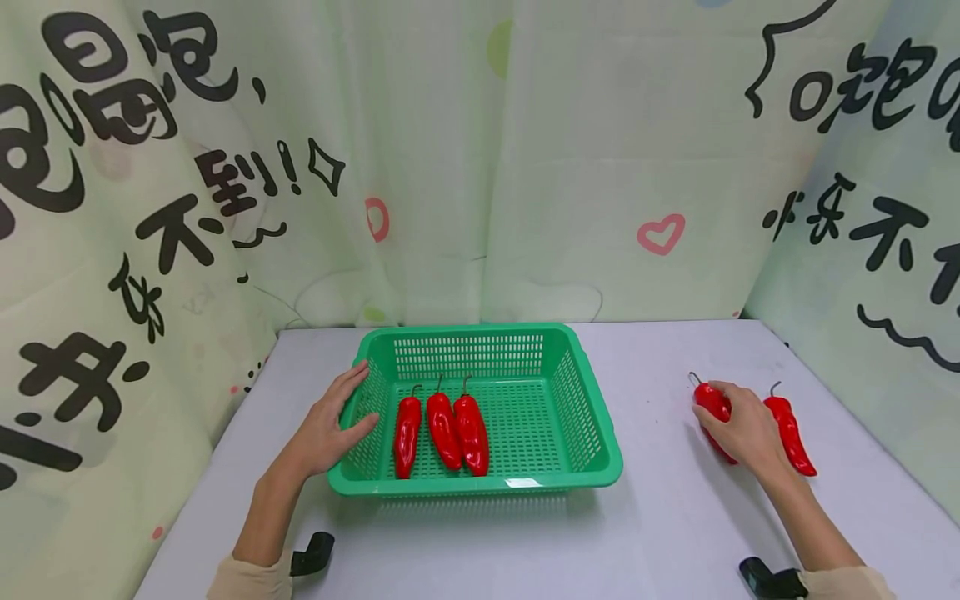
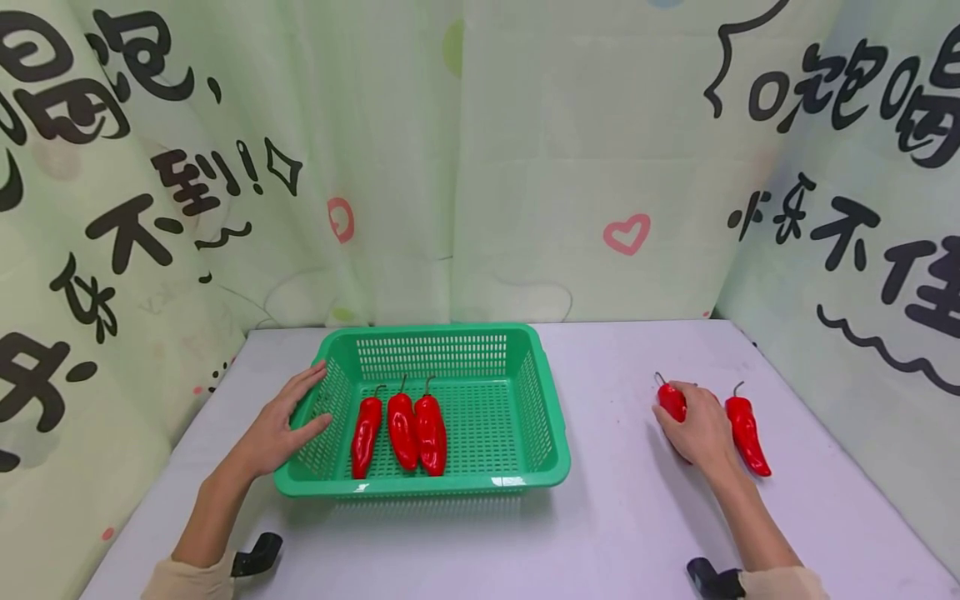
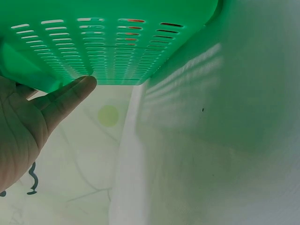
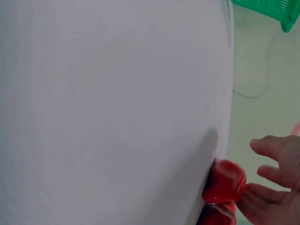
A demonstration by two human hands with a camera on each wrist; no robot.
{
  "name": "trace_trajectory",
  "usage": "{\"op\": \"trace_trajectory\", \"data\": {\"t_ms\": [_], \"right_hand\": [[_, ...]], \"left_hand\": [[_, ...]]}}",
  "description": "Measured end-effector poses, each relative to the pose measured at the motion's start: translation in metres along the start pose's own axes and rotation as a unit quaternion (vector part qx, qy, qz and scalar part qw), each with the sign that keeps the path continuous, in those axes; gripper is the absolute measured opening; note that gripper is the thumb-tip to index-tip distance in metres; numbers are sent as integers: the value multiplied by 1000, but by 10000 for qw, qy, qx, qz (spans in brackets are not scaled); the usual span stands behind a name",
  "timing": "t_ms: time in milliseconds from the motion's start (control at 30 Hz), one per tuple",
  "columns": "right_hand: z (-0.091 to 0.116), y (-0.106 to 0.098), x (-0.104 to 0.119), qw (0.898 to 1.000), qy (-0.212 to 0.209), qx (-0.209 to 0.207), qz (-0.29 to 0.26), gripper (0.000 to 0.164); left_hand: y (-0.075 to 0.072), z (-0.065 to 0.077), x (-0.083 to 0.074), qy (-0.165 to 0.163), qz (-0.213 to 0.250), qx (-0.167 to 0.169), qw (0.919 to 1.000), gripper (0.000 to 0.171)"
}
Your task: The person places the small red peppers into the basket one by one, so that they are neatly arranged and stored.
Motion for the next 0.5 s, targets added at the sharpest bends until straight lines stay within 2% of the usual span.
{"op": "trace_trajectory", "data": {"t_ms": [500], "right_hand": [[-2, 3, 0, 9994, -80, 322, -87, 64]], "left_hand": [[0, 0, 0, -6, -1, -4, 10000, 73]]}}
Point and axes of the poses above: each hand's wrist, its own z-axis away from the middle knuckle, its own y-axis out of the palm, x = y × z, the point moved 8 cm from there along -z, towards the middle knuckle, and after that the axes turned 15 degrees about z, right-handed, at the moved point
